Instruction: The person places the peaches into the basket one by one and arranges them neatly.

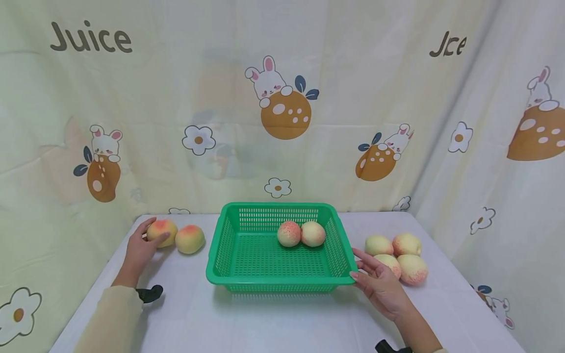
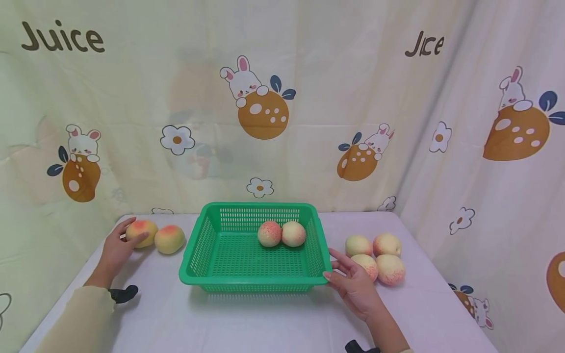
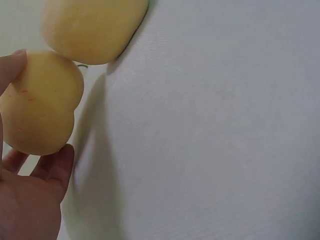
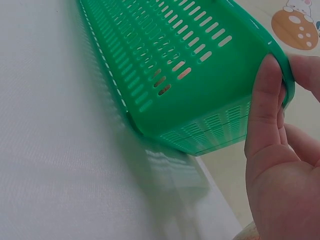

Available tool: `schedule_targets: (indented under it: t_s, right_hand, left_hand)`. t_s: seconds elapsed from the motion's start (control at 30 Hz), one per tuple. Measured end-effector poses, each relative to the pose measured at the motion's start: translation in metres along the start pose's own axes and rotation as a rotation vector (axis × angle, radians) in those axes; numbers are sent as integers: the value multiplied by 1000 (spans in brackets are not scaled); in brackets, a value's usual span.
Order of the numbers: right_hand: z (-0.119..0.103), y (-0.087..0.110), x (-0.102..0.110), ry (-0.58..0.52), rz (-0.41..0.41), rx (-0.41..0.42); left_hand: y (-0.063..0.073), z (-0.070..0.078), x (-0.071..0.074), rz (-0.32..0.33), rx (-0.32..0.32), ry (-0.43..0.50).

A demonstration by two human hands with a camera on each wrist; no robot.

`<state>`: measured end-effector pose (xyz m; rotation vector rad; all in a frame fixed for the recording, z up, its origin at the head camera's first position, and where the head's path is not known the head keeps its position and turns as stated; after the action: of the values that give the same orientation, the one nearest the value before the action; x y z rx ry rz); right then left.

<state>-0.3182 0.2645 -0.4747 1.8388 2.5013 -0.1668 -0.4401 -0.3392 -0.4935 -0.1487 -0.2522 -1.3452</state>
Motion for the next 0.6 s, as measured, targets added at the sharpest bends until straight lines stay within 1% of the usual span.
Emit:
schedule_targets:
  t_s: [0.13, 0.2, 0.43, 0.6]
  right_hand:
    - [0, 0, 0, 1, 0, 0]
    - [0, 0, 0, 1, 0, -2]
    - [0, 0, -1, 0, 1, -6]
    - [0, 1, 0, 3, 3, -18]
  left_hand:
    - [3, 2, 2, 9, -30, -8]
    - [4, 3, 4, 17, -35, -9]
    - [7, 2, 8, 35, -24, 2]
    - [10, 2, 9, 54, -36, 11]
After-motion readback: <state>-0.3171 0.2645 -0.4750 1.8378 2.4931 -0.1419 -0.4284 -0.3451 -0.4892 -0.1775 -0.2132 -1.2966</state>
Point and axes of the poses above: each hand's wrist, its own y-axis away from the middle knuckle, its own x-axis out of the back of the hand, z = x × y, the point moved 10 cm from there along -y, towards the middle knuckle, and after that the axes turned 12 degrees about y, right-handed, at the moved point
